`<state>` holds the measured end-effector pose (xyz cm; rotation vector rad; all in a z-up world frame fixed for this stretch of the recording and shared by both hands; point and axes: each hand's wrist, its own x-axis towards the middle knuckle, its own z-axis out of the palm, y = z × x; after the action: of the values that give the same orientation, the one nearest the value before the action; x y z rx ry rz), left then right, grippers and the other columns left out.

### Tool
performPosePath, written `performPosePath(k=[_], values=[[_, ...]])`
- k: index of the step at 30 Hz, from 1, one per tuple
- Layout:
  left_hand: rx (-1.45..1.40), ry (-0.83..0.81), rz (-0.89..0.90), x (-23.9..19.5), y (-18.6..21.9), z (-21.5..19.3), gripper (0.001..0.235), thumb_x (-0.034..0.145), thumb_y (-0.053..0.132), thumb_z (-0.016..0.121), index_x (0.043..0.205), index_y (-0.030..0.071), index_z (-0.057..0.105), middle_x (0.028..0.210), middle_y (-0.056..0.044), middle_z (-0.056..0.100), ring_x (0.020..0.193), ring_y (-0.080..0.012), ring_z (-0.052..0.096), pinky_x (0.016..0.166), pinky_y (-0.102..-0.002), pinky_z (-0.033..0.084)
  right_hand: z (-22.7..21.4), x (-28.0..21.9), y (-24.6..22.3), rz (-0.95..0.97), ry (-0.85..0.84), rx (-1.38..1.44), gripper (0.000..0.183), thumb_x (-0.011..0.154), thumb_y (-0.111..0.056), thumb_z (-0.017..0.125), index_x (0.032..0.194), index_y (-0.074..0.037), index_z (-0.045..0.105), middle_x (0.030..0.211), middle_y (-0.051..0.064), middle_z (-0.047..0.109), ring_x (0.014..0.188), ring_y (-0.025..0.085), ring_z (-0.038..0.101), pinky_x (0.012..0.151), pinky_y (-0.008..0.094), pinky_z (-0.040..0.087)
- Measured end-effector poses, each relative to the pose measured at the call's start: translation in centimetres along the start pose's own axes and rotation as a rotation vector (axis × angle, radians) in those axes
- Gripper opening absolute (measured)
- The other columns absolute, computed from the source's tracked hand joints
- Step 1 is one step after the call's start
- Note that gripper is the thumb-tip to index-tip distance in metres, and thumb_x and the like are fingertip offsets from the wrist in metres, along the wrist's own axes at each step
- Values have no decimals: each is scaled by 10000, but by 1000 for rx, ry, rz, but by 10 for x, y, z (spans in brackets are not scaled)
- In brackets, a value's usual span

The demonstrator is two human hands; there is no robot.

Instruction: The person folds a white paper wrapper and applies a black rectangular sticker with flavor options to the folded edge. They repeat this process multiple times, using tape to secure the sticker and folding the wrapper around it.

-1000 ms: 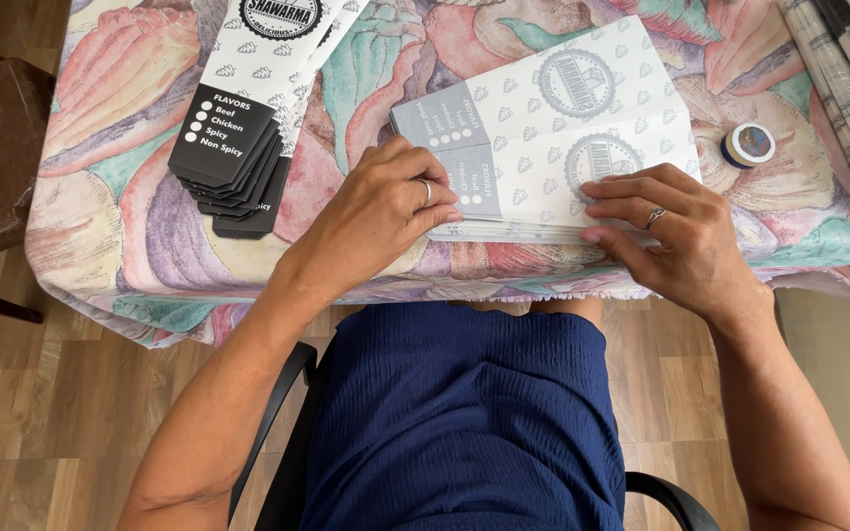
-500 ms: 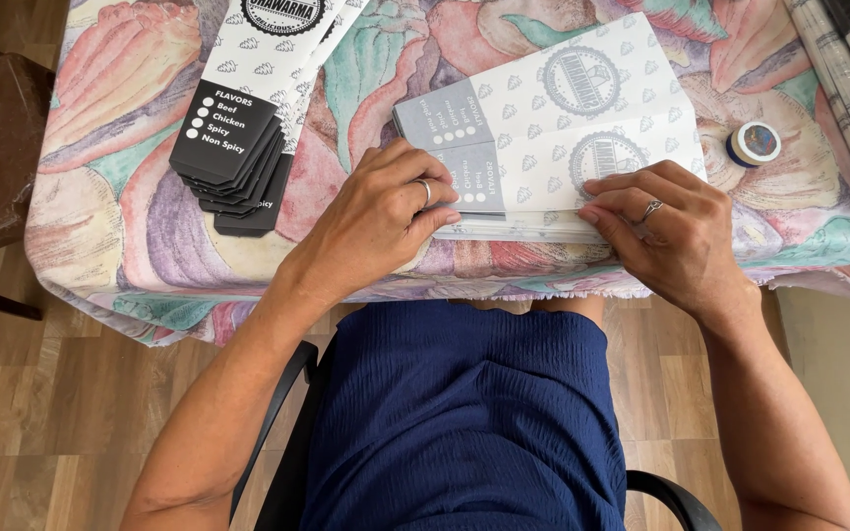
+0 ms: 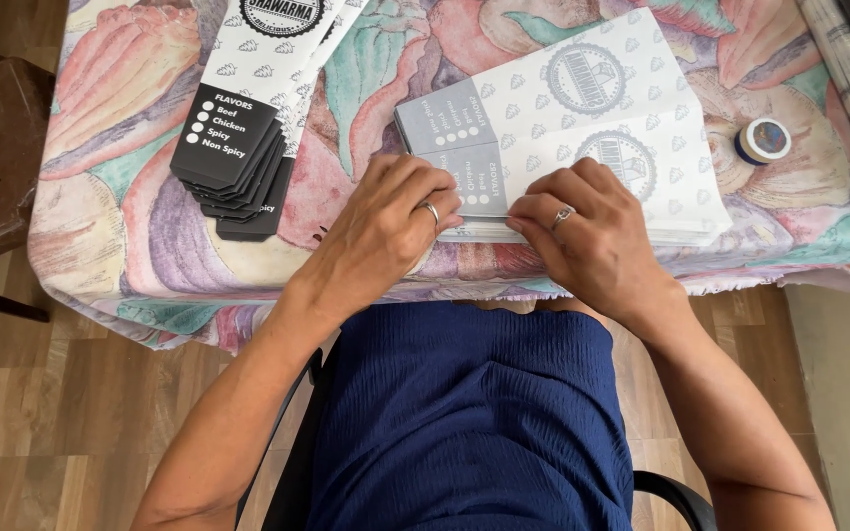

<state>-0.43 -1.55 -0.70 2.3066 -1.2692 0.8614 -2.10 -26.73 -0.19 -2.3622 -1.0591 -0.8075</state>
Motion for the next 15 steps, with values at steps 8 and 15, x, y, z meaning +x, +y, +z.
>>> performPosePath(k=[8,15], values=[[-220,42,-132,-10,-4,-10,84,988,69,689,947,3,657,968,-99,580,969,-299,606,850,-390,514,-7,2,-4,39,-30,39,54,960,-56,759,907,-47,752,903,105,690,786,291,604,730,409,525],[-464,114,-453,-11,-1,-4,147,918,71,791,833,18,683,946,-82,592,936,-282,612,835,-376,532,-13,11,-7,187,-51,128,96,942,-27,793,853,-5,765,864,117,623,780,260,560,722,372,494]])
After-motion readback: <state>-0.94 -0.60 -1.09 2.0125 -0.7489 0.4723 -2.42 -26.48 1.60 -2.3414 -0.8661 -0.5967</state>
